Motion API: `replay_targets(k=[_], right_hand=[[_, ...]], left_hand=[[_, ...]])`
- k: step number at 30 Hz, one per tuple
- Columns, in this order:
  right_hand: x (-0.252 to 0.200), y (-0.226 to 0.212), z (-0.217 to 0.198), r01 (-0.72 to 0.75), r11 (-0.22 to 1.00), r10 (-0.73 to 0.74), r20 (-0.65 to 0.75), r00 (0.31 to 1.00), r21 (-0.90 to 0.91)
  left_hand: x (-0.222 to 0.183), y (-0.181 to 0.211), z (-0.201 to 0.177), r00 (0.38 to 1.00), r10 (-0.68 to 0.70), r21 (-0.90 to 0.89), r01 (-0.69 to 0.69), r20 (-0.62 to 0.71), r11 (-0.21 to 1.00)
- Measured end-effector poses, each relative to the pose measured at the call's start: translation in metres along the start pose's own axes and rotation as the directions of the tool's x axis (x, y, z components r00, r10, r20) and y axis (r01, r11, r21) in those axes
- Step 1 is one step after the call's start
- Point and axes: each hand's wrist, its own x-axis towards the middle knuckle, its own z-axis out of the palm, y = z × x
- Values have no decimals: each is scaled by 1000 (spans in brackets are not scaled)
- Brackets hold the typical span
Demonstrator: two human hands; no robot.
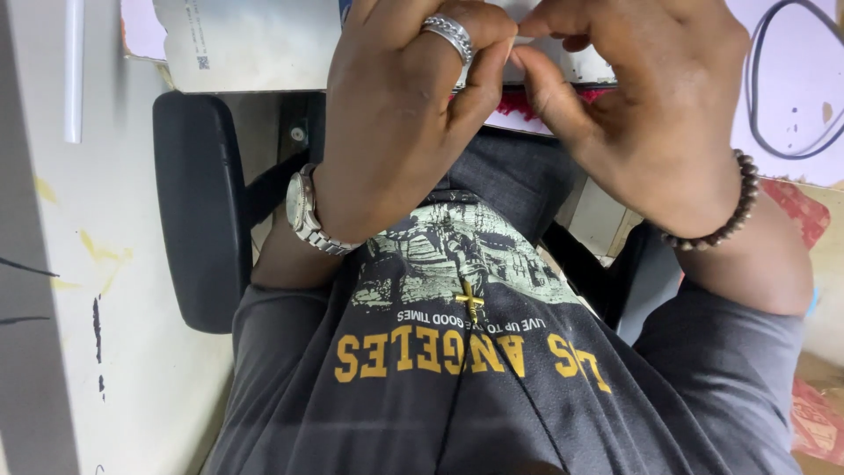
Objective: Securing a replacement screen to a mobile phone using adhesive and testing the touch and charging functions.
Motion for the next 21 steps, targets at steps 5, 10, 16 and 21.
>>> replay_targets(k=[5,10,16,21], right_hand=[[2,-4,3,47,999,-47,-63,997,-6],[8,-12,5,155,982,-168,-132,977,-104],[8,-20,7,300,936,-331,-171,928,-184],[-11,-26,-6,319,928,-315,52,948,-191]], left_hand=[[1,3,0,1000,-20,-17,20,-8,1000],[-3,6,0,993,-115,-147,114,4,982],[-9,9,-2,976,-218,-163,217,13,963],[-15,-32,-7,932,-288,-96,273,-222,957]])
